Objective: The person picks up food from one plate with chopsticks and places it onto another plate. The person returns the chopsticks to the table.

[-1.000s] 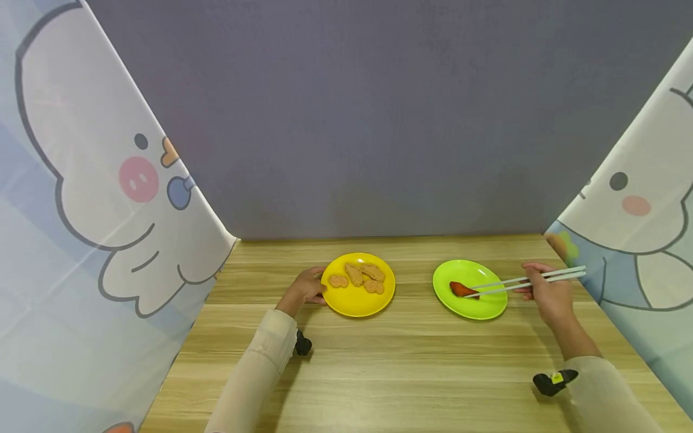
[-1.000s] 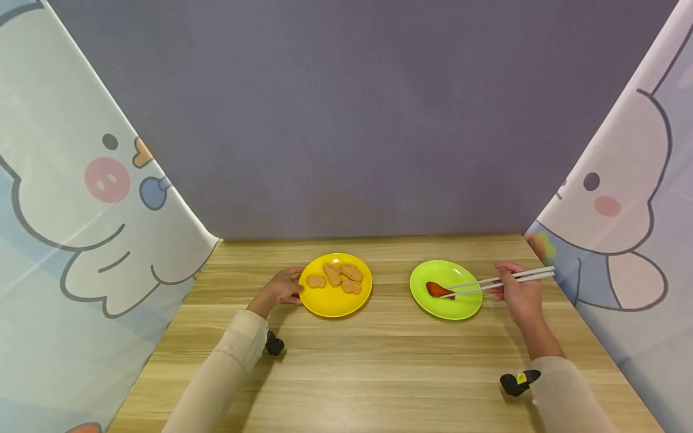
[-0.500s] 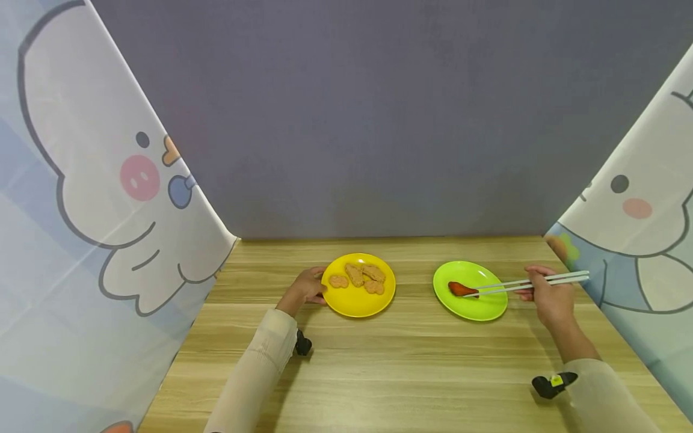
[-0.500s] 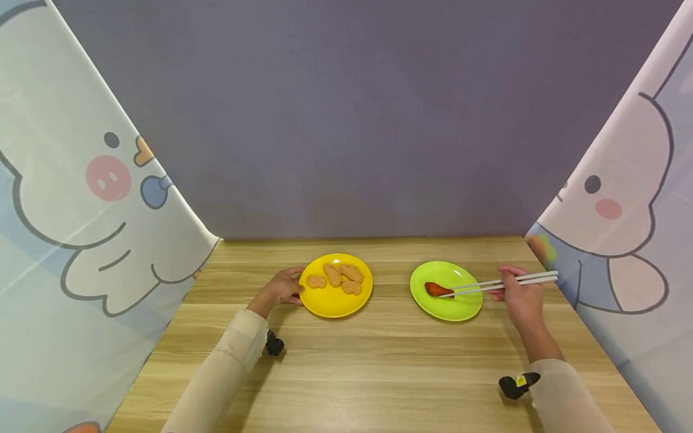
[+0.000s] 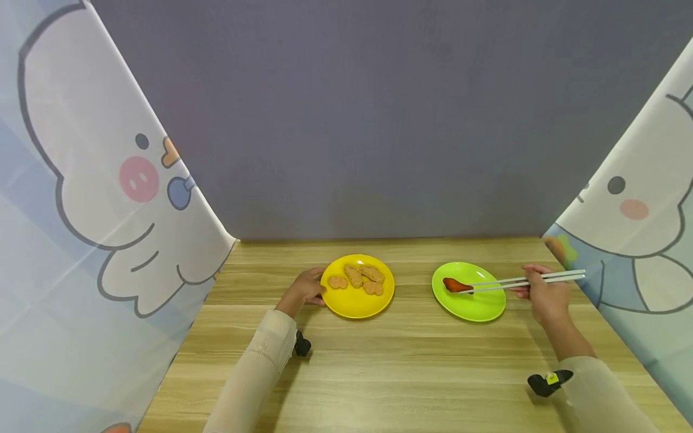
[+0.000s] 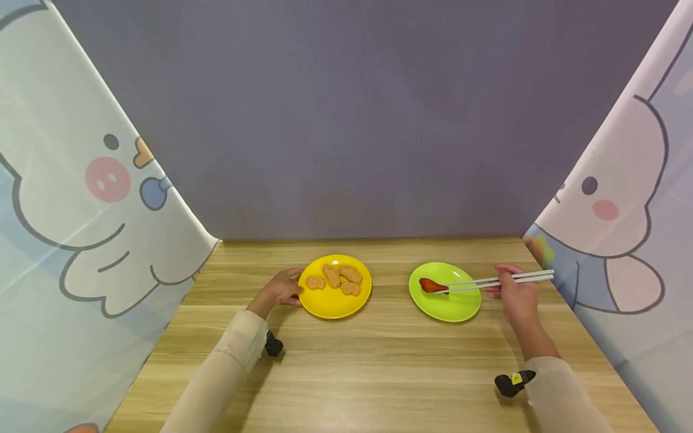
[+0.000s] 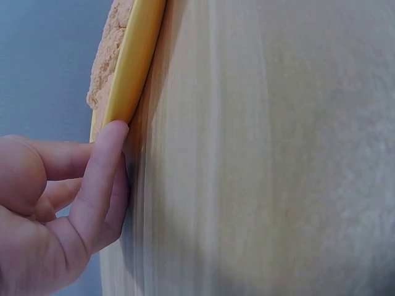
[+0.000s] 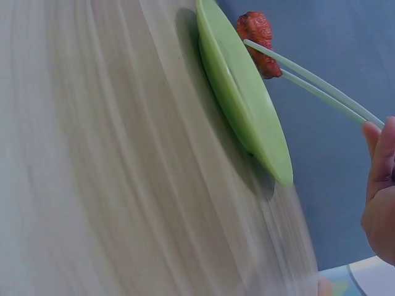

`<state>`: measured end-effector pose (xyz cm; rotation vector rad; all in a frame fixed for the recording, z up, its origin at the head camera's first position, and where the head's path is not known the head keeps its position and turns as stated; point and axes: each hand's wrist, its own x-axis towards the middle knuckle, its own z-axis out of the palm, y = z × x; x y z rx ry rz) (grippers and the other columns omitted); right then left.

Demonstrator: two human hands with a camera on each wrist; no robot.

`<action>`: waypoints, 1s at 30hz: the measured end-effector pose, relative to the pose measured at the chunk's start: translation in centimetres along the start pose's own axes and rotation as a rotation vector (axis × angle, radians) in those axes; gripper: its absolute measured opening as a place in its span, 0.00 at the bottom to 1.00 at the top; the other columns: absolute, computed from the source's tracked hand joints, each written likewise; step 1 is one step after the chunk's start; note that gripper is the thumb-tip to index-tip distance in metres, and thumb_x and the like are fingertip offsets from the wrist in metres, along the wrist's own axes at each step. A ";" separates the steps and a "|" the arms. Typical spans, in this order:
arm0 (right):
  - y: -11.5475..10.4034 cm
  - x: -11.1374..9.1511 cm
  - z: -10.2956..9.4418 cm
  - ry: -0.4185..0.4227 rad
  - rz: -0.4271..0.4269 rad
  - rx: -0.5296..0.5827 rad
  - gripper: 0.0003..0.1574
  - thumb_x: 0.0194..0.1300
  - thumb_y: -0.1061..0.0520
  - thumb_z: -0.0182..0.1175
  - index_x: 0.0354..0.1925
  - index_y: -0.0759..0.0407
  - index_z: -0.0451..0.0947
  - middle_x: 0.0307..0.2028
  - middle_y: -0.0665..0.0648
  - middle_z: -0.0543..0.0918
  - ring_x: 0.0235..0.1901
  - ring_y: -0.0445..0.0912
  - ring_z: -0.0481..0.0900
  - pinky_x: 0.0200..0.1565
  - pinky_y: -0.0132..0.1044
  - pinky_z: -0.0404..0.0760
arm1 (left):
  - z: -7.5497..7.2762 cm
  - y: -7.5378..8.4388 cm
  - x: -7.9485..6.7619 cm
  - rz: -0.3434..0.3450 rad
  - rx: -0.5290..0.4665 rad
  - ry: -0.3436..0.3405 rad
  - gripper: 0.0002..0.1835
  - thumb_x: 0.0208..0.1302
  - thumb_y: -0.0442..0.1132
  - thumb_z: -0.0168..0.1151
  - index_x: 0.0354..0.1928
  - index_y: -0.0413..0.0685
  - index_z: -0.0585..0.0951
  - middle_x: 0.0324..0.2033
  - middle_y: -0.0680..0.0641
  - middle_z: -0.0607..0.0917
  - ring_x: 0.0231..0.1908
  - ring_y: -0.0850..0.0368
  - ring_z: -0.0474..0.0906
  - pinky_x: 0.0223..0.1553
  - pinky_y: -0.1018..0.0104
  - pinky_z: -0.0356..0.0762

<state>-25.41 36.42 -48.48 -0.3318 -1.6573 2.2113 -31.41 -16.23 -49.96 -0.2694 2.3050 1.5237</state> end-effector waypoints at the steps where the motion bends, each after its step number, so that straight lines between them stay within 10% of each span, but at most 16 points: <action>1: 0.1 0.1 0.2 0.008 0.002 0.001 0.18 0.74 0.65 0.53 0.31 0.52 0.85 0.19 0.49 0.84 0.14 0.42 0.85 0.14 0.29 0.82 | 0.0 0.0 0.0 0.001 0.002 0.001 0.37 0.65 0.22 0.60 0.75 0.53 0.69 0.58 0.32 0.80 0.28 0.54 0.84 0.28 0.63 0.90; 30: 0.4 -1.2 7.5 -0.129 0.035 0.007 0.18 0.74 0.66 0.52 0.33 0.52 0.84 0.19 0.54 0.85 0.16 0.44 0.86 0.14 0.31 0.83 | 0.0 0.1 -0.1 0.014 -0.005 -0.007 0.38 0.65 0.21 0.59 0.75 0.52 0.68 0.63 0.32 0.77 0.31 0.53 0.85 0.30 0.61 0.91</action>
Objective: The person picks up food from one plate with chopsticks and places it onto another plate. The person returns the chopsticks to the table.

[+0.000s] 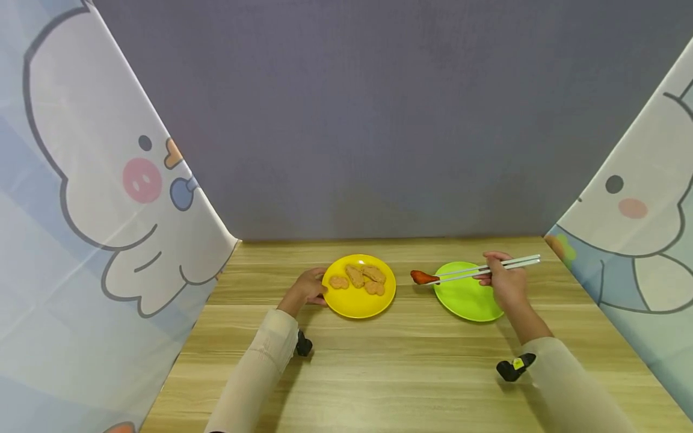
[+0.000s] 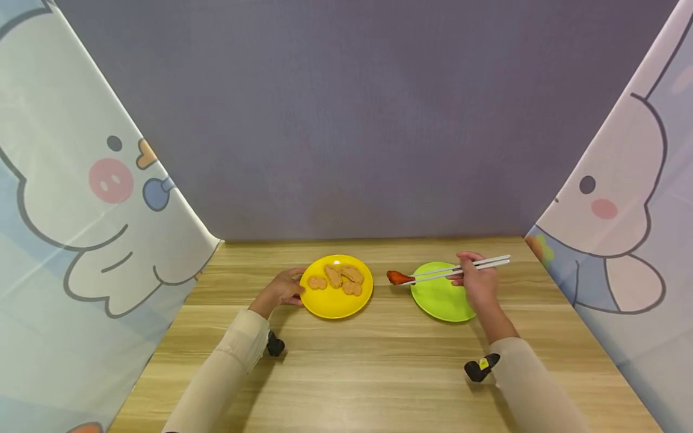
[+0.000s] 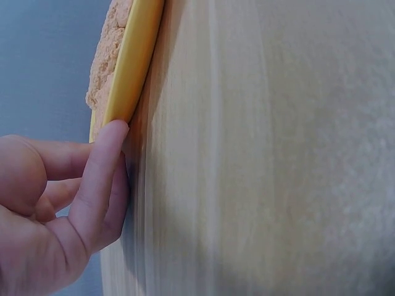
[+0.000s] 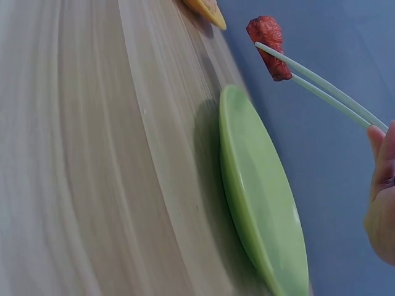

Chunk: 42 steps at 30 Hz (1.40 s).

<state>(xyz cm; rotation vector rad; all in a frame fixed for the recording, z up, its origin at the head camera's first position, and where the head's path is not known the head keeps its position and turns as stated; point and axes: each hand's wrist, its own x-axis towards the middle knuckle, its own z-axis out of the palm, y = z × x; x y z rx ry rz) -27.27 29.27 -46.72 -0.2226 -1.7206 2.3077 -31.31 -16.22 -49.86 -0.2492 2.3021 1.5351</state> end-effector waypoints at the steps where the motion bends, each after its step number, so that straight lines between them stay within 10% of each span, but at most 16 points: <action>1: 0.2 0.1 0.1 -0.007 0.002 0.000 0.18 0.74 0.66 0.52 0.33 0.52 0.84 0.19 0.54 0.85 0.16 0.44 0.86 0.15 0.31 0.83 | 0.0 0.0 0.0 0.000 0.000 -0.001 0.38 0.65 0.21 0.59 0.75 0.52 0.68 0.63 0.32 0.77 0.31 0.53 0.85 0.30 0.61 0.91; 42: 6.7 -1.1 9.7 -0.038 0.007 -0.035 0.10 0.76 0.63 0.53 0.44 0.68 0.79 0.18 0.53 0.82 0.13 0.41 0.82 0.12 0.30 0.78 | 0.1 -0.2 0.1 -0.001 0.020 0.015 0.37 0.66 0.22 0.60 0.75 0.52 0.68 0.60 0.32 0.79 0.28 0.54 0.84 0.27 0.63 0.90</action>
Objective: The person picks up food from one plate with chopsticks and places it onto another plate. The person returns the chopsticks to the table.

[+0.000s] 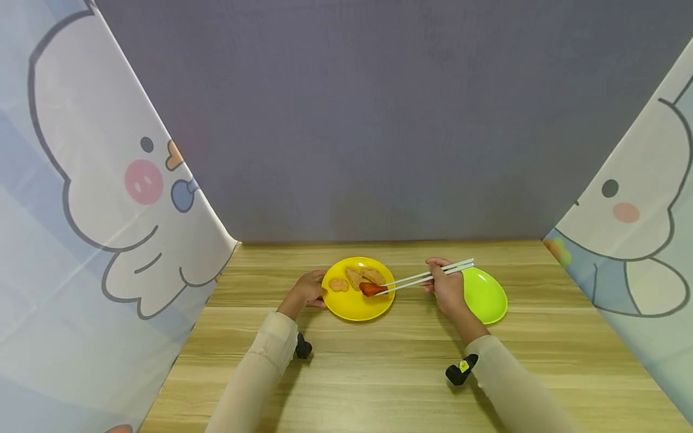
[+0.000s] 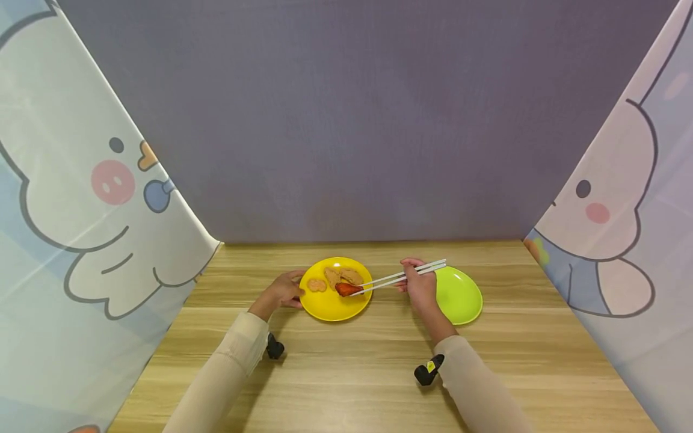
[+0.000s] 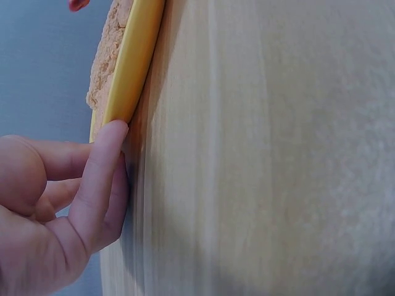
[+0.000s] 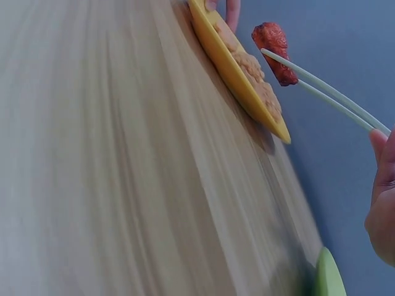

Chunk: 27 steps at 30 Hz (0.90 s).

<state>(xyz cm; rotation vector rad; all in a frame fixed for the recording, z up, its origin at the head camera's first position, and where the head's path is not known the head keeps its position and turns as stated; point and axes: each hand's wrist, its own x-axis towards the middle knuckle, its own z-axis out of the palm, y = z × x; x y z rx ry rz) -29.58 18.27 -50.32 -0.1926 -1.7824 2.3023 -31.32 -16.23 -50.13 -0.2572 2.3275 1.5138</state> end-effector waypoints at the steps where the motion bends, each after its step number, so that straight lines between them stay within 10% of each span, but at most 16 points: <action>1: 0.1 -0.1 0.2 0.002 0.005 0.001 0.09 0.76 0.62 0.54 0.43 0.66 0.80 0.18 0.53 0.82 0.13 0.41 0.82 0.12 0.29 0.78 | 0.0 0.0 0.0 0.000 0.001 -0.001 0.37 0.66 0.22 0.60 0.75 0.52 0.68 0.60 0.32 0.79 0.28 0.54 0.84 0.27 0.63 0.90; 27: 3.2 -2.1 2.5 -0.062 0.071 -0.103 0.20 0.76 0.60 0.53 0.56 0.76 0.75 0.21 0.54 0.84 0.17 0.42 0.84 0.16 0.32 0.82 | -0.1 -0.1 0.2 0.016 -0.019 -0.008 0.37 0.65 0.21 0.59 0.75 0.51 0.69 0.59 0.32 0.79 0.30 0.53 0.84 0.28 0.62 0.90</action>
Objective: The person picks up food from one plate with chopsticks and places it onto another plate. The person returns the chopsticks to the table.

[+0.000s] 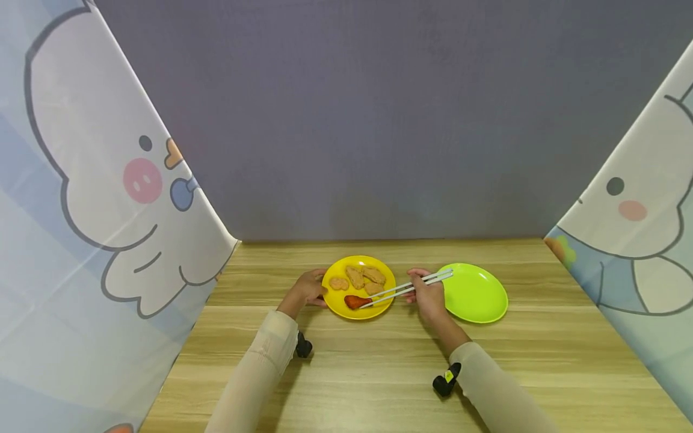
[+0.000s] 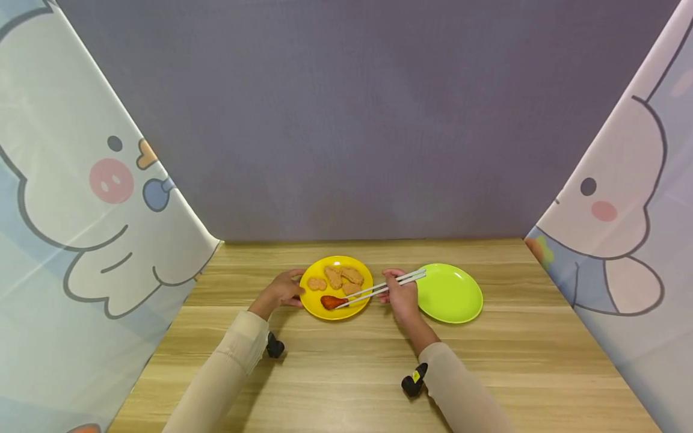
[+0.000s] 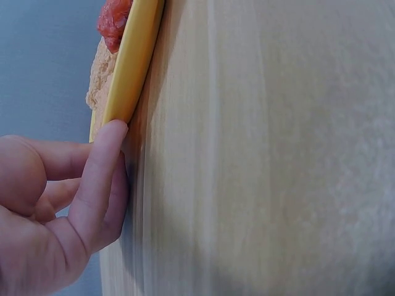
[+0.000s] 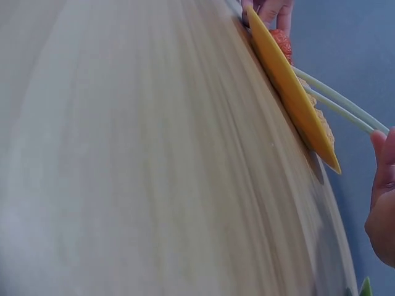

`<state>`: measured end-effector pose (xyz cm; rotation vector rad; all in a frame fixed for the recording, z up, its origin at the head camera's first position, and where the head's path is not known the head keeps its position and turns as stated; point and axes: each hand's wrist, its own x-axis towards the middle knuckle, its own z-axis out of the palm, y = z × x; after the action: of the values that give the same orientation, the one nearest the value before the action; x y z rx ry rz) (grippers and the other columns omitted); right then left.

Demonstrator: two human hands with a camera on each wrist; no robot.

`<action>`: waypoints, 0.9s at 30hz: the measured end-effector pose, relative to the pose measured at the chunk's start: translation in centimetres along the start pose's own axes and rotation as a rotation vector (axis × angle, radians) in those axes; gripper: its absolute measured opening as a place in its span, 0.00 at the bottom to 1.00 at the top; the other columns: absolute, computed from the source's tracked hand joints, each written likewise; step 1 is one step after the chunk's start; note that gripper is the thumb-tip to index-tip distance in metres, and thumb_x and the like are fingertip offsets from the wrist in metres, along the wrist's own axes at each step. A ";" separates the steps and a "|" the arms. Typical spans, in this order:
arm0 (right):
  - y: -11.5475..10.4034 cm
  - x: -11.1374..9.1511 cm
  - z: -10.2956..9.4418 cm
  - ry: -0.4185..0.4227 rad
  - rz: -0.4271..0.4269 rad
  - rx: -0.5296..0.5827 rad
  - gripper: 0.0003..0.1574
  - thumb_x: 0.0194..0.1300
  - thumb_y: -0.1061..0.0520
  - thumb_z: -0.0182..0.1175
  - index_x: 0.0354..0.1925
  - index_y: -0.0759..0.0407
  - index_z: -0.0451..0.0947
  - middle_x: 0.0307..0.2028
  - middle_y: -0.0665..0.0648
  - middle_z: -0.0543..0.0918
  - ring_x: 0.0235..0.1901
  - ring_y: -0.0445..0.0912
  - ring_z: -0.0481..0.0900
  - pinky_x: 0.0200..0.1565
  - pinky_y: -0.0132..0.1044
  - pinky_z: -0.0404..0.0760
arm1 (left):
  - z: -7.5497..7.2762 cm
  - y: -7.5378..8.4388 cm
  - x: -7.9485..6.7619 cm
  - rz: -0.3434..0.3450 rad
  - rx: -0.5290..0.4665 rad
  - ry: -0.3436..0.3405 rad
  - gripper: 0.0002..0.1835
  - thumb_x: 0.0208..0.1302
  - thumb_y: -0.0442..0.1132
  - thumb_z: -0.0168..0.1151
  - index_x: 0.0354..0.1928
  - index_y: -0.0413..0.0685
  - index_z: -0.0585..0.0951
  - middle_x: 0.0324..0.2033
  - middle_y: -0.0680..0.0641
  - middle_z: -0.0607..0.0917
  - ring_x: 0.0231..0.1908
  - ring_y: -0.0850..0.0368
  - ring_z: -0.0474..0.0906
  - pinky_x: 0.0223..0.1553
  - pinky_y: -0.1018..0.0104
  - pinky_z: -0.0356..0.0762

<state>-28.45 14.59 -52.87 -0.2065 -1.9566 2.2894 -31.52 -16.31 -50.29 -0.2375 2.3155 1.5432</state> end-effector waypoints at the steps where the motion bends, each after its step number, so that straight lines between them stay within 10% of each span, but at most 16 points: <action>1: -0.1 0.0 0.0 -0.003 0.001 -0.005 0.20 0.76 0.59 0.53 0.56 0.75 0.75 0.21 0.53 0.84 0.17 0.42 0.84 0.16 0.32 0.83 | 0.0 0.0 0.0 0.002 -0.001 -0.001 0.37 0.65 0.21 0.59 0.75 0.51 0.69 0.59 0.32 0.79 0.30 0.53 0.84 0.28 0.61 0.90; 27: -3.7 0.6 -2.3 -0.038 -0.108 0.003 0.12 0.76 0.56 0.57 0.46 0.65 0.80 0.28 0.56 0.86 0.21 0.47 0.88 0.21 0.36 0.88 | 0.1 0.1 -0.2 -0.010 0.005 0.010 0.37 0.65 0.21 0.59 0.75 0.50 0.68 0.57 0.32 0.79 0.28 0.54 0.83 0.26 0.63 0.90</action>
<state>-28.61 17.52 -49.57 -0.0557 -1.9323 2.2441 -31.38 -16.23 -50.18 -0.2553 2.3224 1.5347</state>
